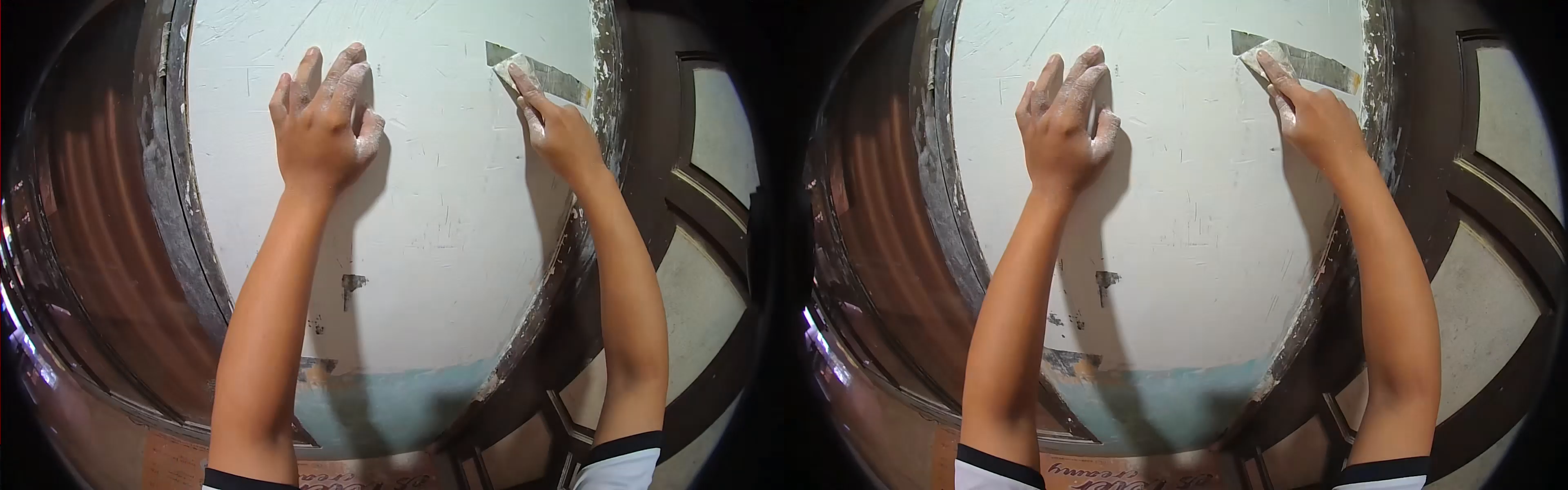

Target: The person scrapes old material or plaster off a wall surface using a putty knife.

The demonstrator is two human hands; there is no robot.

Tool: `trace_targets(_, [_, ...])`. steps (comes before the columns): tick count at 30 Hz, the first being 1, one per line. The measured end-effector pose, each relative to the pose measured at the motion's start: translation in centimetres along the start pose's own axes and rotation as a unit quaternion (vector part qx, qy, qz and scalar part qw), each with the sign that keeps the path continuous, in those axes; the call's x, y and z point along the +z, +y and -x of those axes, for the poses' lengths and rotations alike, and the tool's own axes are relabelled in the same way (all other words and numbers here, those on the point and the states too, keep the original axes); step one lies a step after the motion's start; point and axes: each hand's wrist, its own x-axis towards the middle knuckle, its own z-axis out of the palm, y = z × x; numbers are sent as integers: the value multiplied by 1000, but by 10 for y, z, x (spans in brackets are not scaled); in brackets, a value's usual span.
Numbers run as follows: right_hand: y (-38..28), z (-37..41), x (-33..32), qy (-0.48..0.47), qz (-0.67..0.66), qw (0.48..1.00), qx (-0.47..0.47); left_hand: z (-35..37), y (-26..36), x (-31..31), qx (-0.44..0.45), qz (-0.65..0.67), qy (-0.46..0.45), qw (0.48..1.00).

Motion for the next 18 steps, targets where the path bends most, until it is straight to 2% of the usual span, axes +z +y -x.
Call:
trace_targets(2, [3,6,-2,-25,3,1000,14,1,0,0,1,2,-3,1000])
trace_targets(6, [22,17,10,12,-46,998,-37,1,-1,0,-2,7,1,1000])
trace_targets(9, [17,12,11,20,-5,1000,-19,1,0,2,2,2,10,1000])
trace_targets(12, [-11,1,-4,-31,6,999,24,1,0,-1,-1,12,1,1000])
trace_targets(14, [-11,1,-5,-25,27,999,29,0,-1,-1,2,12,1,1000])
trace_targets(18, [19,10,5,9,-33,999,-37,1,-1,0,-10,22,2,1000])
